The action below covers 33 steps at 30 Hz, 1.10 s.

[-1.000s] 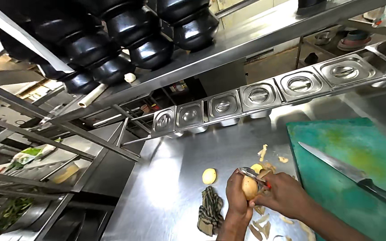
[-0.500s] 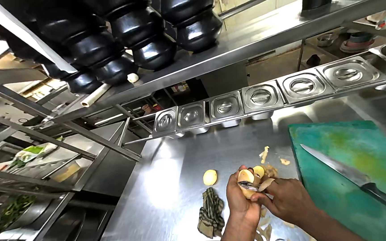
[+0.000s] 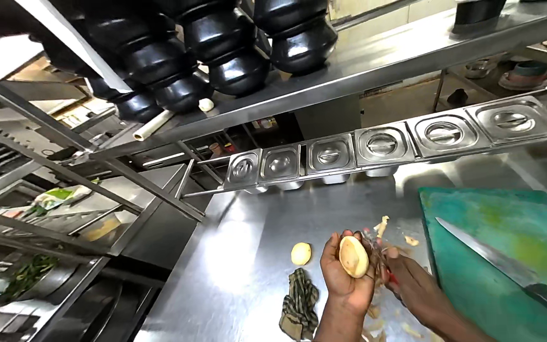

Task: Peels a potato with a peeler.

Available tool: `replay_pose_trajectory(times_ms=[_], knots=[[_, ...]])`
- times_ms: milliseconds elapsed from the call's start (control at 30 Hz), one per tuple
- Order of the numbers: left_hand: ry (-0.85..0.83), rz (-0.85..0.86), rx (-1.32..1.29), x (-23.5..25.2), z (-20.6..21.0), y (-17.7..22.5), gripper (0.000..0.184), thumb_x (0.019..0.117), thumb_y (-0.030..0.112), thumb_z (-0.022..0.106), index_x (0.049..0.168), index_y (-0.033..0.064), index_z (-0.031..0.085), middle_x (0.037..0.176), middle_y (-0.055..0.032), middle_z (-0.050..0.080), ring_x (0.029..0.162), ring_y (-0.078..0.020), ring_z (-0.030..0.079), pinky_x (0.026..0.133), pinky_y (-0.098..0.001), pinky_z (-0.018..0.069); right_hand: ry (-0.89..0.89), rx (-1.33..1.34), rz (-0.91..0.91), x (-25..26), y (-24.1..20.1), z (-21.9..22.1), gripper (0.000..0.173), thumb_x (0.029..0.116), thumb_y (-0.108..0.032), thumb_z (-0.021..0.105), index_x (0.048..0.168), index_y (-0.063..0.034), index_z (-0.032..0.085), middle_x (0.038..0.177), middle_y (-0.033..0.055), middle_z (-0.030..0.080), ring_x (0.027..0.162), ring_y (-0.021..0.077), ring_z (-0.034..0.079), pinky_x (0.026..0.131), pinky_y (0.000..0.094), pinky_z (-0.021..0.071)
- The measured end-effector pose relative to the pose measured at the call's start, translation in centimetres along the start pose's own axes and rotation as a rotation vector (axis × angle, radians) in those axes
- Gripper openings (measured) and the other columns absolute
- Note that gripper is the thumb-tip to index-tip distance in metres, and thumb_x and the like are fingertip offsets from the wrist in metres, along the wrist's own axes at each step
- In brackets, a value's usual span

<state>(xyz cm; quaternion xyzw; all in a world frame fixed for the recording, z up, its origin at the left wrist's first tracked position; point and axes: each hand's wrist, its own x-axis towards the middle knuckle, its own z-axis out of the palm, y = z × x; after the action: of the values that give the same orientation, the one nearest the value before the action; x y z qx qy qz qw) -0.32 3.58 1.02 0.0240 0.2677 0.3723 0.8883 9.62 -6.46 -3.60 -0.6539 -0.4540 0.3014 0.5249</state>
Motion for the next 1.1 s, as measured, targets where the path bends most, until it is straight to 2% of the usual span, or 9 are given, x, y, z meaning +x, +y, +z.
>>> replay_pose_trajectory(times_ms=[133, 333, 400, 467, 567, 700, 900, 1000, 1100], knots=[[-0.113, -0.135, -0.004, 0.1, -0.7, 0.7, 0.026, 0.0947, 0.028, 0.05, 0.093, 0.0039, 0.058, 0.106, -0.0219, 0.071, 0.095, -0.0345, 0.074, 0.07, -0.042, 0.0628, -0.132, -0.183, 0.024, 1.5, -1.0, -1.5, 0.072, 0.1051, -0.066, 0.018, 0.086, -0.0123, 0.062, 0.07, 0.0011, 0.054, 0.063, 0.0164, 0.057, 0.06, 0.041, 0.0484], [-0.121, -0.221, 0.115, 0.1, -1.3, 1.3, 0.029, 0.084, 0.023, 0.061, 0.095, -0.0031, 0.062, 0.112, -0.0304, 0.069, 0.094, -0.0388, 0.073, 0.074, -0.0435, 0.0622, -0.077, -0.316, 0.018, 1.6, -0.8, -1.1, 0.079, 0.1031, -0.069, 0.012, 0.084, -0.0108, 0.061, 0.066, 0.0041, 0.054, 0.063, 0.0218, 0.059, 0.059, 0.0461, 0.049], [-0.09, -0.227, 0.103, 0.0, -1.4, 1.1, 0.025, 0.0843, 0.023, 0.059, 0.093, -0.0013, 0.062, 0.107, -0.028, 0.071, 0.092, -0.0372, 0.073, 0.073, -0.0429, 0.0621, 0.022, -0.364, -0.081, 1.1, -0.3, -0.3, 0.079, 0.1042, -0.068, 0.012, 0.081, -0.0099, 0.06, 0.061, 0.0052, 0.052, 0.058, 0.0228, 0.059, 0.053, 0.0463, 0.0484], [-0.023, -0.192, 0.044, -0.1, -1.0, 0.8, 0.018, 0.0882, 0.023, 0.054, 0.086, 0.0052, 0.059, 0.092, -0.0186, 0.072, 0.085, -0.0322, 0.074, 0.073, -0.0436, 0.0631, 0.164, -0.435, -0.287, 0.2, 0.6, 0.7, 0.075, 0.1073, -0.063, 0.016, 0.076, -0.01, 0.06, 0.055, 0.0057, 0.052, 0.051, 0.0228, 0.059, 0.045, 0.0441, 0.0473], [0.036, -0.109, 0.019, 0.1, -0.5, 1.0, 0.025, 0.0978, 0.028, 0.043, 0.093, 0.0078, 0.058, 0.087, -0.0134, 0.069, 0.087, -0.0364, 0.072, 0.082, -0.0569, 0.0599, 0.229, -0.547, -0.525, -1.2, 1.8, 1.6, 0.068, 0.109, -0.059, 0.02, 0.074, -0.0142, 0.059, 0.054, 0.0031, 0.053, 0.047, 0.02, 0.059, 0.04, 0.0397, 0.0459], [0.071, 0.04, 0.263, -0.3, -0.2, 1.1, 0.036, 0.1039, 0.025, 0.033, 0.104, 0.0033, 0.062, 0.091, -0.015, 0.069, 0.076, -0.0284, 0.071, 0.061, -0.0399, 0.0605, 0.202, -0.453, -0.34, -0.9, 0.8, 0.7, 0.072, 0.1082, -0.061, 0.018, 0.078, -0.0109, 0.06, 0.054, 0.0052, 0.051, 0.049, 0.0225, 0.058, 0.042, 0.0435, 0.0466], [-0.029, 0.055, 0.359, -0.7, -0.3, 0.9, 0.026, 0.0971, 0.014, 0.039, 0.099, -0.0007, 0.06, 0.089, -0.0182, 0.069, 0.071, -0.027, 0.07, 0.061, -0.0379, 0.0604, -0.005, -0.487, -0.052, 0.8, -1.9, -0.7, 0.079, 0.1045, -0.066, 0.012, 0.091, -0.0107, 0.066, 0.068, 0.0073, 0.062, 0.068, 0.0273, 0.067, 0.058, 0.0502, 0.0528], [0.004, 0.043, 0.333, -0.5, -0.2, 1.1, 0.023, 0.0956, 0.01, 0.041, 0.096, -0.0002, 0.061, 0.09, -0.0172, 0.069, 0.08, -0.0272, 0.071, 0.071, -0.0388, 0.0611, -0.017, -0.467, -0.039, 1.1, -1.6, -0.3, 0.08, 0.1039, -0.068, 0.012, 0.087, -0.0094, 0.064, 0.064, 0.0076, 0.058, 0.064, 0.0273, 0.064, 0.057, 0.0494, 0.0515], [0.048, 0.029, 0.301, -0.4, -0.2, 1.1, 0.019, 0.0935, 0.01, 0.043, 0.091, 0.0018, 0.059, 0.084, -0.0146, 0.068, 0.074, -0.0253, 0.069, 0.066, -0.0379, 0.0604, 0.095, -0.506, -0.168, 0.3, -0.7, 0.8, 0.078, 0.1067, -0.063, 0.014, 0.084, -0.0083, 0.064, 0.06, 0.0084, 0.057, 0.059, 0.0274, 0.064, 0.052, 0.0484, 0.0508]])
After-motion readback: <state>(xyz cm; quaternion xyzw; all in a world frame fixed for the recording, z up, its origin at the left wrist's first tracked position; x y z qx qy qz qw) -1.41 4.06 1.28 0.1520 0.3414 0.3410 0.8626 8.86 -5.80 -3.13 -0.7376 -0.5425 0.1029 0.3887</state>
